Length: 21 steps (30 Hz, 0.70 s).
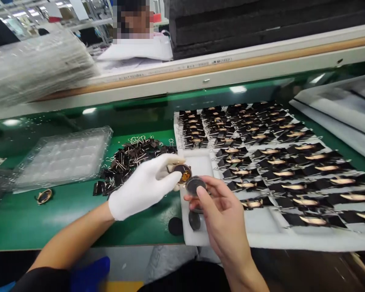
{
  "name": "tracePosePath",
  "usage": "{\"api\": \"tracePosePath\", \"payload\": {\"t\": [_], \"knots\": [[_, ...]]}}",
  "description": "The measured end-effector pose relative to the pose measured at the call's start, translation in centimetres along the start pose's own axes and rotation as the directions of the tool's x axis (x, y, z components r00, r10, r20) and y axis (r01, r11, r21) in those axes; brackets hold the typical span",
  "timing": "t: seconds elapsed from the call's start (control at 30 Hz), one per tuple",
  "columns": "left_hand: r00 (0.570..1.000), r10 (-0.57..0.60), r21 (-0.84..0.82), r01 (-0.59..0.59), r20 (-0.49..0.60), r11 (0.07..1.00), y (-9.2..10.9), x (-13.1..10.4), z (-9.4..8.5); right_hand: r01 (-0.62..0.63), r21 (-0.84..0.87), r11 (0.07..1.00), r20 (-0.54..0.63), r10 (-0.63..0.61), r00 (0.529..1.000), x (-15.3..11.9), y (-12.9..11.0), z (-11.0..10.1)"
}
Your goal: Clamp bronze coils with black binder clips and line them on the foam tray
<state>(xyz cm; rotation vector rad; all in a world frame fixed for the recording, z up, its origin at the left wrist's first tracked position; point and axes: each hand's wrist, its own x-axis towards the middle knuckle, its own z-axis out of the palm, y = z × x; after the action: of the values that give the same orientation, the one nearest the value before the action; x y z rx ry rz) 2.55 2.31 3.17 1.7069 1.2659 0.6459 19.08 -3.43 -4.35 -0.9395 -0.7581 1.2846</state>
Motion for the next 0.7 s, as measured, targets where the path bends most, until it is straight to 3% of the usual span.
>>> {"api": "tracePosePath", "payload": {"t": [0.1,0.23,0.37,0.4,0.53,0.7], "knots": [[0.998,0.019,0.048,-0.021,0.055,0.999,0.2,0.0,-0.2,0.035,-0.058,0.998,-0.045,-0.038,0.998,0.2,0.1,-0.1],[0.989,-0.049,0.122,0.032,0.136,0.992,0.4,-0.1,-0.4,0.155,-0.175,0.972,-0.044,-0.165,0.985,-0.1,0.1,-0.1],[0.981,-0.091,0.183,0.059,0.172,0.981,0.4,0.0,-0.5,0.422,-0.425,0.801,-0.025,-0.476,0.879,-0.9,-0.1,-0.6],[0.980,-0.083,0.191,0.048,0.178,0.980,0.4,0.0,-0.5,0.437,-0.460,0.773,0.004,-0.490,0.872,-1.1,-0.1,-0.8],[0.986,0.006,0.207,-0.041,0.166,0.977,0.2,0.1,-0.3,0.357,-0.475,0.804,0.080,-0.365,0.928,-1.3,-0.1,-0.9],[0.960,0.077,0.198,-0.133,0.268,0.971,0.3,0.0,-0.7,0.333,-0.466,0.820,-0.046,-0.399,0.916,-1.2,0.9,-0.4]]}}
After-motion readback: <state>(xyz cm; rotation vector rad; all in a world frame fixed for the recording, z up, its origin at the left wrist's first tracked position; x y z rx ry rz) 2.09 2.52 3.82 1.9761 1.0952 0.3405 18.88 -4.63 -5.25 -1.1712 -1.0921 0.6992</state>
